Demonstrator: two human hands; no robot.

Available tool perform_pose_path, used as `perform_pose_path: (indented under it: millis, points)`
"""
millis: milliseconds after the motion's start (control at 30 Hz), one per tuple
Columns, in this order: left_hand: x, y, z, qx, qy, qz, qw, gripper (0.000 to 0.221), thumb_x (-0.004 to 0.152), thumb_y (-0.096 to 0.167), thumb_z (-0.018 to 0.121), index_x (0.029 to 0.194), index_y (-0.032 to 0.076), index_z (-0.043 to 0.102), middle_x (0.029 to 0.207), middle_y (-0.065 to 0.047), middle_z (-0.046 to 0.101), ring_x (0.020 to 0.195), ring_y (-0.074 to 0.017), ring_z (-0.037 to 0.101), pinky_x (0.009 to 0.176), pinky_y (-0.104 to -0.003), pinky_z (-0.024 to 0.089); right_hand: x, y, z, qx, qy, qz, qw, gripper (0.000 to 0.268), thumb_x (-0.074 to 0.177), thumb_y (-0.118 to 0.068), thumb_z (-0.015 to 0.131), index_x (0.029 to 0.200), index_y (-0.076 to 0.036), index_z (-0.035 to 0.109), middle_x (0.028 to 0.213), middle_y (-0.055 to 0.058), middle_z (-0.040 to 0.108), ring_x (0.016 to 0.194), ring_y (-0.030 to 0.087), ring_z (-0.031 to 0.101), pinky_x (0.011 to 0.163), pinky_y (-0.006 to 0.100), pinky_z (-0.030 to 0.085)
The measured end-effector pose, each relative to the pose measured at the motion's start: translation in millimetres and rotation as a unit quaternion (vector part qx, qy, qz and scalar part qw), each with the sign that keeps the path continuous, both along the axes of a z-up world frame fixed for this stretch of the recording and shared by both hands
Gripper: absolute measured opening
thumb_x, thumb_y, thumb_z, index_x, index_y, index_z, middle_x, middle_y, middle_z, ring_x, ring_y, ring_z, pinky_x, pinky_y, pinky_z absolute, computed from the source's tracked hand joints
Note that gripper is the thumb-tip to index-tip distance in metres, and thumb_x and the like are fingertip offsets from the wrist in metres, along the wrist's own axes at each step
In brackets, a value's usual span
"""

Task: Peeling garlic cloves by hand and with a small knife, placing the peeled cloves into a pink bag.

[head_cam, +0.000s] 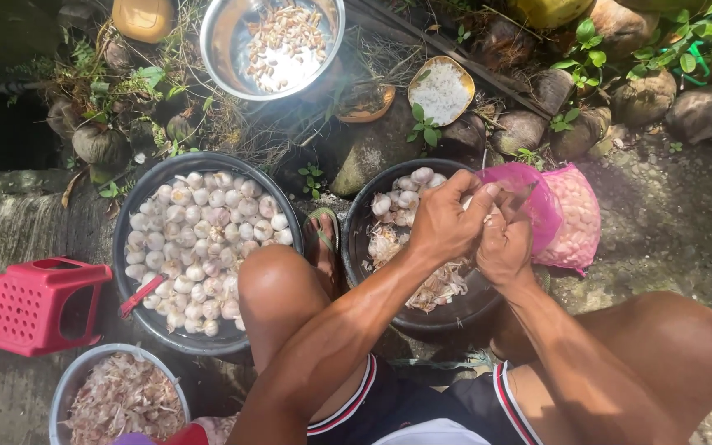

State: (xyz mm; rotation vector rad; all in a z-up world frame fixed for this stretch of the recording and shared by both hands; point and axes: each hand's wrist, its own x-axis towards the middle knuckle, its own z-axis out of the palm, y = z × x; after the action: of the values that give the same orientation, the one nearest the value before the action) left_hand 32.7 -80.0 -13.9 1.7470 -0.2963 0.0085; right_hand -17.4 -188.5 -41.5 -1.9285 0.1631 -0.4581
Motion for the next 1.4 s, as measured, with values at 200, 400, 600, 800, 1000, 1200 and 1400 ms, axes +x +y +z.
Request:
perform_pose_path:
  millis: [200,400,600,800,1000,1200,1400]
  points:
    - [8.9,-14.1,22.5,-0.052,-0.052,0.008,0.997,0.023,0.094,0.032,0.065,0.081,0.012,0.065,0.067,-0.012,0.066,0.068,-0.0347,0.071,0.057,-0.040,0.053,13.0,-30.0,-15.1,0.042,-0.053,0.000,0.998,0.027,0.101,-0.005,0.040,0.107,0.007,0.063,0.080,0.016,0.055,0.075,0.023,0.055,0.066,0.037,0.050]
    - [12.1,-16.6,24.2,-0.063,-0.088,0.000,0.994,0.024,0.094,0.033,0.067,0.080,0.013,0.066,0.065,-0.012,0.065,0.064,-0.0321,0.070,0.054,-0.038,0.052,14.8,-25.3,-9.9,0.089,-0.084,-0.015,0.992,0.022,0.101,-0.004,0.041,0.100,0.005,0.061,0.078,0.014,0.056,0.072,0.019,0.055,0.060,0.032,0.048]
    - [11.4,-12.7,18.6,-0.060,-0.107,-0.010,0.992,0.023,0.096,0.031,0.069,0.080,0.014,0.068,0.062,-0.010,0.063,0.061,-0.0283,0.069,0.054,-0.035,0.052,9.1,-14.3,9.7,0.116,-0.054,0.001,0.992,0.025,0.099,-0.007,0.039,0.101,0.002,0.061,0.074,0.011,0.053,0.065,0.018,0.057,0.049,0.031,0.047]
    - [15.6,-15.2,15.9,-0.034,-0.059,-0.059,0.996,0.028,0.100,0.035,0.065,0.085,0.011,0.066,0.066,-0.012,0.063,0.063,-0.0277,0.066,0.059,-0.040,0.052,4.2,-26.7,-4.2,0.041,-0.015,-0.006,0.999,0.027,0.101,-0.014,0.045,0.107,0.002,0.066,0.087,0.019,0.057,0.083,0.028,0.060,0.066,0.042,0.049]
    - [22.1,-20.4,13.7,0.062,0.122,-0.135,0.981,0.041,0.084,0.045,0.074,0.095,0.008,0.063,0.079,-0.014,0.068,0.077,-0.0334,0.071,0.069,-0.043,0.053,0.0,-21.7,4.8,0.054,-0.041,-0.028,0.997,0.025,0.100,-0.008,0.042,0.100,0.003,0.064,0.076,0.020,0.057,0.079,0.031,0.062,0.060,0.042,0.049]
    - [10.8,-29.8,19.4,0.018,0.044,-0.165,0.985,0.019,0.092,0.025,0.071,0.092,0.007,0.068,0.075,-0.015,0.069,0.069,-0.0275,0.065,0.062,-0.038,0.049,-13.0,-28.2,18.6,0.040,-0.032,-0.063,0.997,0.026,0.102,-0.015,0.042,0.101,0.000,0.063,0.070,0.017,0.060,0.067,0.029,0.062,0.061,0.042,0.051]
    - [23.0,-31.6,5.1,0.001,0.031,-0.221,0.975,0.008,0.092,0.018,0.071,0.091,0.010,0.072,0.074,-0.010,0.068,0.061,-0.0166,0.055,0.054,-0.031,0.046,-17.7,-31.9,-16.3,0.074,-0.042,-0.095,0.992,0.021,0.099,-0.012,0.048,0.104,-0.002,0.066,0.077,0.017,0.064,0.072,0.025,0.061,0.067,0.043,0.052]
